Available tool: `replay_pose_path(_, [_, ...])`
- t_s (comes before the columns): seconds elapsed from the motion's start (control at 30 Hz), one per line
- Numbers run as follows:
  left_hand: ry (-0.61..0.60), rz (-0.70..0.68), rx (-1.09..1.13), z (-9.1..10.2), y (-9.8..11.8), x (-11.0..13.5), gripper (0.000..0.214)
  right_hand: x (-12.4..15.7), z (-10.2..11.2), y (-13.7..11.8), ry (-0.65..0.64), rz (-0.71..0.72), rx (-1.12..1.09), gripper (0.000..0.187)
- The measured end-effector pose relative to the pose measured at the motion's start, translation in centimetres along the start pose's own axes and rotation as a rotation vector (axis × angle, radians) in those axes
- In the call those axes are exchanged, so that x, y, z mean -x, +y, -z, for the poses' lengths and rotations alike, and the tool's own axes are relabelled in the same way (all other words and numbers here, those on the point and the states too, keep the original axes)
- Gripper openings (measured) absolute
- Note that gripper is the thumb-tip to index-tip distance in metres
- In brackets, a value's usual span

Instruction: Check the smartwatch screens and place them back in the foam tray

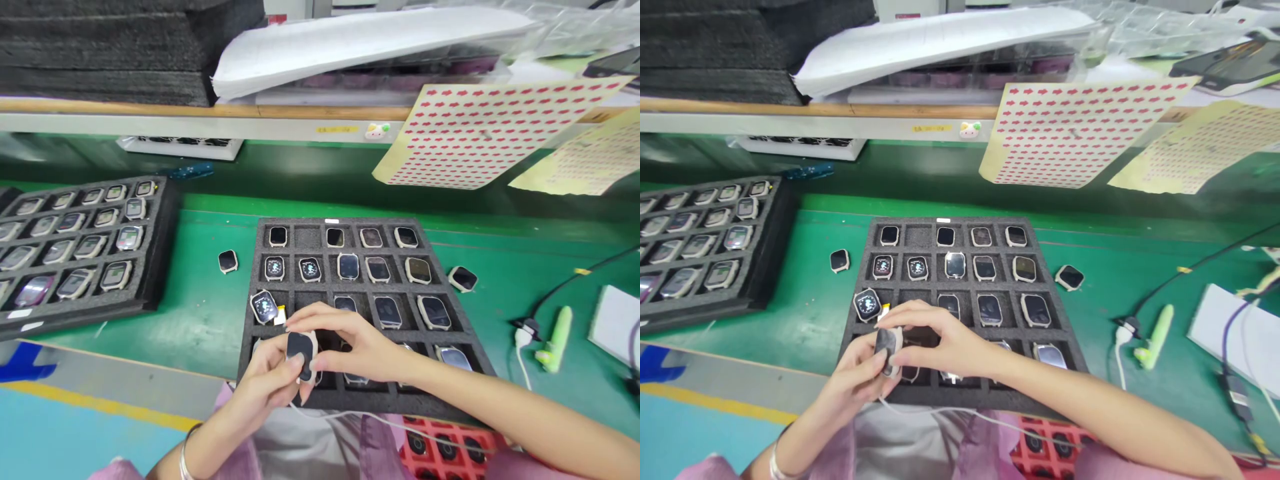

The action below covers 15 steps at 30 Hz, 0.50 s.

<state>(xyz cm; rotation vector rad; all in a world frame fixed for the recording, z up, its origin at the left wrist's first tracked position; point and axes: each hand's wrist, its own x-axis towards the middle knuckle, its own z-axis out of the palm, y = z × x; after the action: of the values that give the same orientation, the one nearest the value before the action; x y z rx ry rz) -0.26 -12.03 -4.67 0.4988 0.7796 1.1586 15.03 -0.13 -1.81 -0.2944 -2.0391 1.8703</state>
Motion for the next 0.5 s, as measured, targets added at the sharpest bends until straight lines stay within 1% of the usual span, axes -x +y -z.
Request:
replay_pose_path(0.2, [-0.050, -0.019, 0.076, 0.6, -0.3, -0.1, 0.026, -0.3, -1.2, 0.6, 0.052, -0.013, -0.251, 0.037])
replay_pose_path(0.27, [-0.058, -0.021, 0.079, 0.6, -0.3, -0.1, 0.026, -0.3, -1.5, 0.6, 0.078, 0.002, -0.269, 0.036])
replay_pose_path(0.37, [-0.034, -0.028, 0.073, 0.5, -0.2, -0.2, 0.028, -0.4, -1.7, 0.4, 0.120, 0.009, -0.259, 0.035])
replay_pose_path(0.5, [-0.019, -0.029, 0.085, 0.6, -0.3, -0.3, 0.027, -0.1, -1.9, 0.3, 0.148, -0.032, -0.244, 0.033])
